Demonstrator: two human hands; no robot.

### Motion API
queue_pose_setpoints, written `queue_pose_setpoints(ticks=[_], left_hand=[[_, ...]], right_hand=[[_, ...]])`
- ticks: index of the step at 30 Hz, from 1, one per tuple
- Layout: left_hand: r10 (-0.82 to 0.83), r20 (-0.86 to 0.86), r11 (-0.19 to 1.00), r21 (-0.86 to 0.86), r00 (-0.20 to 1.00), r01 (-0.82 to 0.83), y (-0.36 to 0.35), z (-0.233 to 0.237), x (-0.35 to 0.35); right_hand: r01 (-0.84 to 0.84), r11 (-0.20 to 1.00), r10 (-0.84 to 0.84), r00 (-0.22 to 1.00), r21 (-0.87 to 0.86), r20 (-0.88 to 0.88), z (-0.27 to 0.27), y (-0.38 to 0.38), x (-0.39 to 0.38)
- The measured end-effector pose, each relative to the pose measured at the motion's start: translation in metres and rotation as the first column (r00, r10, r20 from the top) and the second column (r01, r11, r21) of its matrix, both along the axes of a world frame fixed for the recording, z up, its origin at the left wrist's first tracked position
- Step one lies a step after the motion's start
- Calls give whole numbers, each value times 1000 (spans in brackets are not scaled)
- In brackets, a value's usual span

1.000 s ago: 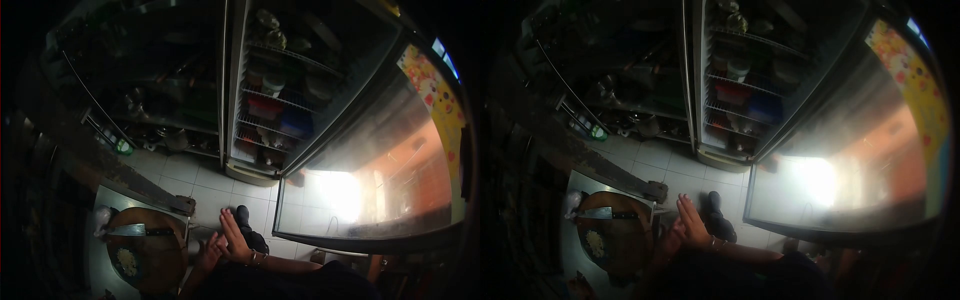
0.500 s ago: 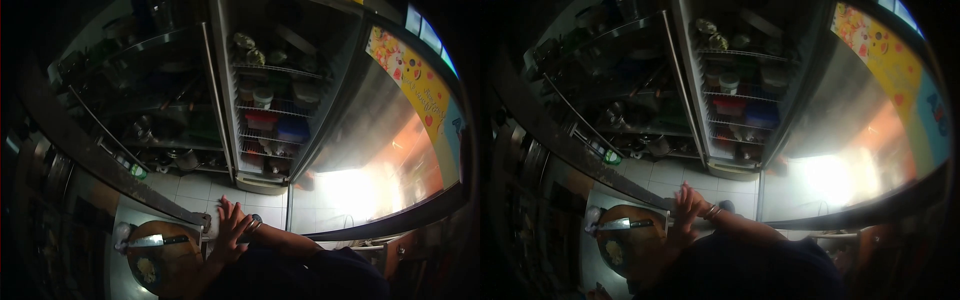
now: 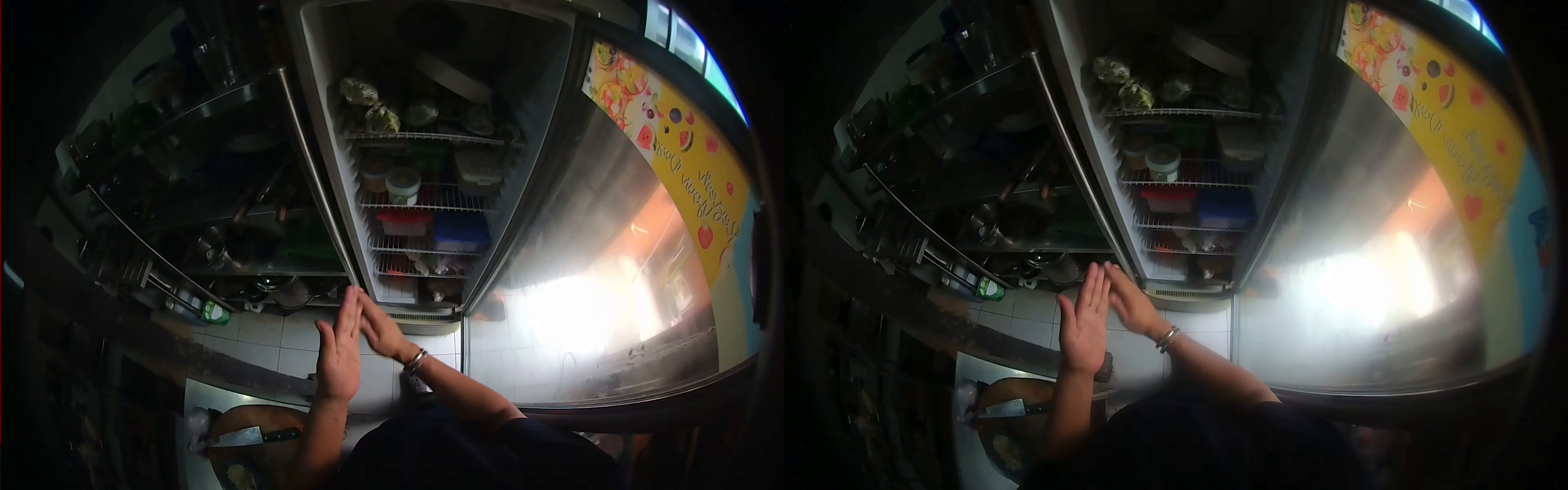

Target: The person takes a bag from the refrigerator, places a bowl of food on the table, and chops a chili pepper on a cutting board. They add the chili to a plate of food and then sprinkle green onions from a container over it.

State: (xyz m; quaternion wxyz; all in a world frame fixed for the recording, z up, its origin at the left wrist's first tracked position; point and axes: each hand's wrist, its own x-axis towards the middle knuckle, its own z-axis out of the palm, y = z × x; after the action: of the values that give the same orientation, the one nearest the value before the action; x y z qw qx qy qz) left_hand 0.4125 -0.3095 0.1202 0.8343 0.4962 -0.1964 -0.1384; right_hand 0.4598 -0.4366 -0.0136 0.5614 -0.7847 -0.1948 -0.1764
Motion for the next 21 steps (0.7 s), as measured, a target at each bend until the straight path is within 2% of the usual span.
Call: queue_pose_setpoints(ticks=[1,2,3,4,5,6,7,8,9,10,11,12,14,15,16,17,18,19,21], left_hand=[[-9,-7,1000,6,1000,9,-6,0,-1],[-51,262,995,95,964,26,-12,-1,-1],[-101,485,959,281,869,-46,-17,-2,3],[-156,679,901,396,717,-178,-21,-4,8],[-221,784,779,500,581,-378,-29,-24,17],[-203,843,703,480,499,-525,-39,-64,29],[-201,869,661,461,452,-592,-44,-88,34],[-201,892,615,437,406,-656,-48,-111,39],[-287,689,464,708,665,-532,-48,-120,41],[-313,420,291,896,852,-334,-49,-128,45],[-223,210,284,948,952,-142,-44,-138,43],[-242,264,325,929,934,-178,-37,-146,37],[-259,318,362,907,912,-213,-24,-154,36],[-302,344,408,890,889,-206,-17,-156,34],[-340,374,454,869,863,-198,-14,-157,33],[-339,377,456,867,862,-200,-16,-152,33],[-314,375,487,852,872,-191,-17,-144,33],[-290,371,517,836,882,-182,-18,-137,33],[-284,355,543,825,891,-156,-20,-131,33]], right_hand=[[9,1000,-9,1000,6,-7,1,-8,2],[-32,967,101,959,252,-265,5,-21,10],[-7,875,263,846,485,-464,11,-32,16],[-98,861,299,892,499,-339,19,-38,13],[-193,840,336,919,507,-207,28,-43,11],[-186,484,621,761,855,-186,66,-44,4],[-31,33,820,572,999,-10,98,-47,5],[-30,32,818,575,999,-9,94,-53,13],[0,555,467,827,832,-312,83,-62,22],[214,875,-55,935,435,-351,95,-71,29],[356,798,-160,903,486,-398,108,-93,31],[372,663,-184,922,650,-341,111,-117,42],[508,592,-507,838,625,-201,132,-169,61],[625,534,-705,701,569,-109,122,-201,84],[718,456,-777,609,526,-159,142,-217,88],[802,401,-880,472,443,-59,124,-253,114],[828,373,-862,476,419,-174,148,-257,112],[826,372,-863,476,422,-171,149,-273,125],[674,419,-714,659,608,-238,155,-295,142]])
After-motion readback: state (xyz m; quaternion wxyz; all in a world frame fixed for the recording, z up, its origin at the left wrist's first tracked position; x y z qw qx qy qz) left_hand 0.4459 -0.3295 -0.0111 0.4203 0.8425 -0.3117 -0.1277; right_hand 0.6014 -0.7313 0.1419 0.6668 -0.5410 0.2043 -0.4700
